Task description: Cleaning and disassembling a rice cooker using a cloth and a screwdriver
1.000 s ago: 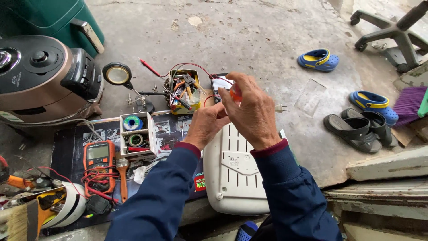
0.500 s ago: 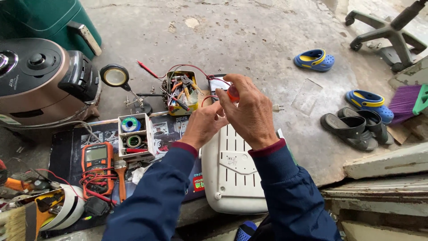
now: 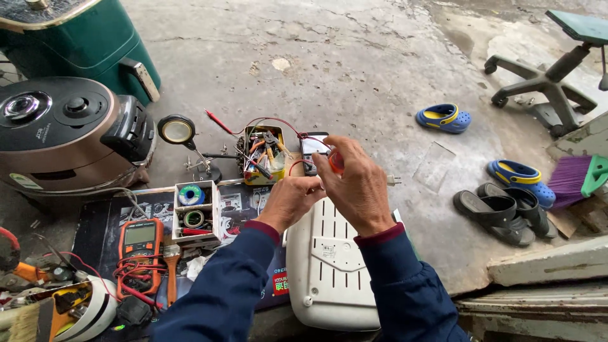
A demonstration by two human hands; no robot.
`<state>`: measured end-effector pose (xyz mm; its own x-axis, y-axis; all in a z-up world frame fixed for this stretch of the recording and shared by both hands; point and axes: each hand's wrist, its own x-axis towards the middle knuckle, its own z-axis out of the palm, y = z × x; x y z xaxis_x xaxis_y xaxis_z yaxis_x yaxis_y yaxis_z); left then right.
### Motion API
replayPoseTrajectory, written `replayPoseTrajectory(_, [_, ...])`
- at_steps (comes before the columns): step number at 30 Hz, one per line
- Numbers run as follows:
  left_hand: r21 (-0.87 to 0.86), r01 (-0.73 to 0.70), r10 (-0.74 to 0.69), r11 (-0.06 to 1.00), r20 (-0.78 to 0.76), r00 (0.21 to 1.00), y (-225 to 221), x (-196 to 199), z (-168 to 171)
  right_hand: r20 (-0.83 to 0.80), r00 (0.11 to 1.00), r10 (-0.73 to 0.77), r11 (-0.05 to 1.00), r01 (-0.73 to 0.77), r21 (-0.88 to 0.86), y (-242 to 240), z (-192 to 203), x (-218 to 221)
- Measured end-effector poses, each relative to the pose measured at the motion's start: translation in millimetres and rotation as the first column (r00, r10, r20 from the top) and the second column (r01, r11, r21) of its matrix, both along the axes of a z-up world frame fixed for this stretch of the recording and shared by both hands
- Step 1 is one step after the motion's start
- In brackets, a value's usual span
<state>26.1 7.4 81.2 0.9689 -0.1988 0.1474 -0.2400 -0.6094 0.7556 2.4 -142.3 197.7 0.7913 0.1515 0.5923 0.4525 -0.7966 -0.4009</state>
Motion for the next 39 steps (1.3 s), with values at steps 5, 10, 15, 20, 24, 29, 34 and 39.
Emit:
replayPoseTrajectory(5, [0.001, -0.048, 0.048, 0.999, 0.058, 0.997, -5.3, 4.6, -2.0, 0.011, 1.000, 0.006, 1.000, -0.006, 0.001, 2.7, 2.7, -1.4])
replayPoseTrajectory(10, [0.054, 0.005, -0.008, 0.999, 0.057, 0.998, -0.9, 0.1, -0.5, 0.022, 1.000, 0.004, 1.000, -0.004, 0.015, -4.4, 0.1, 0.8])
replayPoseTrajectory(15, [0.098, -0.032, 0.027, 0.995, 0.051, 0.998, -6.0, 7.8, -15.4, 0.020, 1.000, 0.004, 1.000, -0.003, -0.013, -2.3, 2.3, -3.9])
replayPoseTrajectory(20, [0.248, 0.031, -0.059, 0.968, 0.107, 0.993, -4.7, 19.7, -39.1, 0.070, 0.997, -0.013, 1.000, 0.015, -0.021, -16.5, 2.8, 0.1])
replayPoseTrajectory(24, [0.324, 0.016, -0.043, 0.946, 0.076, 0.996, -3.7, 19.4, -37.1, 0.003, 0.996, 0.092, 0.994, -0.092, -0.067, -15.7, 26.0, -13.9])
replayPoseTrajectory(29, [0.242, 0.013, -0.046, 0.970, 0.131, 0.990, -10.2, 6.4, -14.2, 0.044, 0.989, 0.139, 0.980, -0.131, -0.153, -15.3, 38.7, -26.1])
replayPoseTrajectory(34, [0.311, -0.083, 0.053, 0.947, 0.103, 0.993, -16.2, 11.5, -25.6, 0.063, 0.998, 0.008, 0.991, 0.000, -0.135, -7.9, 35.6, -30.7])
replayPoseTrajectory(39, [0.369, -0.022, -0.007, 0.929, 0.077, 0.997, -20.9, 10.2, -16.6, 0.074, 0.996, 0.053, 0.992, -0.043, -0.121, -10.1, 28.7, -29.2])
